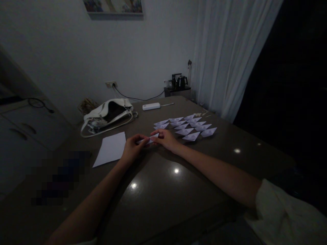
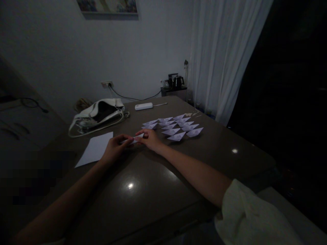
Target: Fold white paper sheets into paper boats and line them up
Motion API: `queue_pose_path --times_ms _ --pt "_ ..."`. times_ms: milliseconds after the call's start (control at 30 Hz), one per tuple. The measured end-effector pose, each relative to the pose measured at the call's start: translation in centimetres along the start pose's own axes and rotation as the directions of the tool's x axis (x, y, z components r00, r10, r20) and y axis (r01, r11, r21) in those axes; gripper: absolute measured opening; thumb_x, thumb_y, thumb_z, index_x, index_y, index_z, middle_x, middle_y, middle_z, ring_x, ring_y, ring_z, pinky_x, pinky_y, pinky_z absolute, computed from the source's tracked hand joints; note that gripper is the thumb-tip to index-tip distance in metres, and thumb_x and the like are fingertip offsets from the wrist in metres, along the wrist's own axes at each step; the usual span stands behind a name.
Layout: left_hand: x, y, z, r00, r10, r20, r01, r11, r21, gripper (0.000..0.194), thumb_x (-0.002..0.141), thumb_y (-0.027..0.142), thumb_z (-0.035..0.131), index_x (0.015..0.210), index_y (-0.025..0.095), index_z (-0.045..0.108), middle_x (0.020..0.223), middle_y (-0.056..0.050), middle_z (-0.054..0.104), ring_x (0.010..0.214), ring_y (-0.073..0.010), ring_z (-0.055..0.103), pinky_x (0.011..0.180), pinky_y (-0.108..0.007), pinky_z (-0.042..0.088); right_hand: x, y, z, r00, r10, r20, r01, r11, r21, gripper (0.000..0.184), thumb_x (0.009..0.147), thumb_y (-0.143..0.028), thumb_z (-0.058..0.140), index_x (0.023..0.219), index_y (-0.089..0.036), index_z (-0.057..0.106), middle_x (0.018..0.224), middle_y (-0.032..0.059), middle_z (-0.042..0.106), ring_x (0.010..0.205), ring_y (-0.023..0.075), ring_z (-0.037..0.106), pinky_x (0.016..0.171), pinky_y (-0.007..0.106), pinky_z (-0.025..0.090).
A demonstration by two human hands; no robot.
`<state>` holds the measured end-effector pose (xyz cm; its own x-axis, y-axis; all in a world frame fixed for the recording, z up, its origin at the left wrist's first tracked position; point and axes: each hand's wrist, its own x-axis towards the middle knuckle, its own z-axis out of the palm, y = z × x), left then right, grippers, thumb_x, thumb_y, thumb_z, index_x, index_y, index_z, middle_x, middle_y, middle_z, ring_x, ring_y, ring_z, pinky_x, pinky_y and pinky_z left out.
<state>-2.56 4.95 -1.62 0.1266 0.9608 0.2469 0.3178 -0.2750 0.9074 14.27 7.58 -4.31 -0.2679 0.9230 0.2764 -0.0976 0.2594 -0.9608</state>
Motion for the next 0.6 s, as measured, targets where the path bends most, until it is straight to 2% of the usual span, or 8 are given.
queue_pose_path --times_ms 100,267,433,600 --pt "0.0 -0.1 0.0 1.0 -0.012 -0.004 0.012 1.0 0.003 0.047 0.062 0.051 0.073 0.089 0.014 0.063 0.08 -0.005 0.071 0.062 -0.0196 0.066 0.053 -0.026 0.049 0.1 0.0 -0.2 1.0 -0.013 -0.003 0.013 1.0 -0.004 0.015 0.074 -0.02 0.067 0.086 -0.016 0.061 0.064 -0.0004 0.063 0.058 0.0125 0.061 0.057 0.023 0.048" --pt "0.3 -0.8 -0.1 0.993 -0.105 0.052 0.11 0.989 -0.102 0.051 0.064 0.051 0.072 0.096 0.013 0.064 0.065 -0.003 0.069 0.062 -0.0188 0.065 0.053 -0.024 0.048 0.2 0.0 -0.4 1.0 -0.025 -0.016 0.025 1.0 0.001 0.016 0.073 -0.023 0.067 0.086 -0.015 0.06 0.065 -0.0007 0.062 0.057 0.0119 0.06 0.058 0.024 0.049" --pt "0.4 -1.2 -0.2 0.994 -0.104 0.027 0.107 0.976 -0.188 0.048 0.063 0.046 0.076 0.096 0.013 0.063 0.067 -0.002 0.069 0.065 -0.0185 0.066 0.059 -0.025 0.05 0.1 -0.2 -0.3 0.998 -0.055 0.034 0.054 0.998 0.031 0.025 0.069 -0.018 0.07 0.091 -0.016 0.058 0.07 -0.0003 0.063 0.064 0.0144 0.062 0.064 0.027 0.05" --pt "0.2 -0.7 -0.2 0.994 -0.096 0.048 0.103 0.98 -0.173 0.052 0.061 0.043 0.078 0.101 0.012 0.063 0.068 -0.003 0.07 0.067 -0.0199 0.068 0.062 -0.026 0.051 0.0 -0.4 -0.2 0.998 -0.067 -0.003 0.068 0.998 0.004 0.022 0.07 -0.017 0.068 0.089 -0.016 0.057 0.065 -0.001 0.062 0.059 0.0141 0.061 0.062 0.028 0.049"
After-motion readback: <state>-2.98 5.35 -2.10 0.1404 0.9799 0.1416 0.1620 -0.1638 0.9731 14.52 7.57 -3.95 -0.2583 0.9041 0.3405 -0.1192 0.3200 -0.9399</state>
